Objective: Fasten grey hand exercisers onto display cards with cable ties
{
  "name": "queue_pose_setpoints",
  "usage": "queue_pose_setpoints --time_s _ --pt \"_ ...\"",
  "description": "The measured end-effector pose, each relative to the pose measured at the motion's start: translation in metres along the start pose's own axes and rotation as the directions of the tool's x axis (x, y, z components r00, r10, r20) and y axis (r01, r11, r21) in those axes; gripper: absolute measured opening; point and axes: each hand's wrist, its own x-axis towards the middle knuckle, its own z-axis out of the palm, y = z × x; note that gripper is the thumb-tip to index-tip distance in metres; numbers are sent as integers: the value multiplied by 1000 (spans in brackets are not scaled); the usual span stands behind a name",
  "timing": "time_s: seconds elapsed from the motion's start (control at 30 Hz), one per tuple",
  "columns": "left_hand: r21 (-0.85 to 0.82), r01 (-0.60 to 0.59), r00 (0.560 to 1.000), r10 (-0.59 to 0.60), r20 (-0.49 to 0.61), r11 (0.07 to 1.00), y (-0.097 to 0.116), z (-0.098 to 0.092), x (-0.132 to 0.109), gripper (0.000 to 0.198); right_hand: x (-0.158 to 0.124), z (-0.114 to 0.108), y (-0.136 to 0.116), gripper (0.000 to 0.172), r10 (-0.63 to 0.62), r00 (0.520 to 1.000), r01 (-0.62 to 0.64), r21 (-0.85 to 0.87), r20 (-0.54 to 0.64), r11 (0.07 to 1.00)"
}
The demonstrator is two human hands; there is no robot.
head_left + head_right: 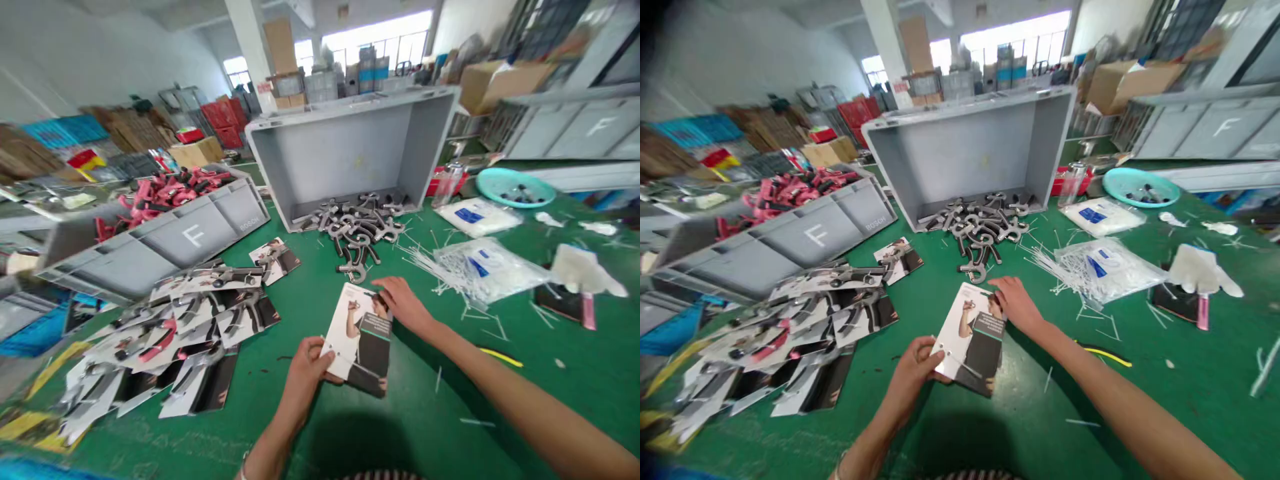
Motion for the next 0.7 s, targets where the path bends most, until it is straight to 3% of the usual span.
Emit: queue_pose_setpoints --time_s 0.13,0.23,0.33,0.4,0.47,0.53,0.6,0.7 --pt "-38 51 999 -51 16 998 -43 19 -5 54 55 12 4 37 -64 997 64 -13 39 998" --pt "40 68 997 -70 34 997 -52 15 -8 53 73 8 10 20 -116 990 115 16 84 993" --pt "341 -22 999 30 -19 940 -36 -5 -10 46 70 -17 19 11 -125 986 117 76 106 990" --pt "517 -138 978 199 -64 845 -13 -17 -10 38 60 -45 24 18 -77 993 67 105 88 992" --pt "611 -269 936 352 -16 744 15 -19 -8 34 46 -76 22 30 31 999 -37 248 32 968" --pt "683 -431 869 475 138 589 42 -8 -5 41 32 -100 11 37 152 987 -147 589 42 794" --pt "737 -570 772 543 329 363 62 10 1 55 17 -108 -7 38 161 970 -235 860 180 454" --pt "719 -689 665 476 576 91 76 31 12 56 0 -90 -30 34 17 917 -398 918 398 4"
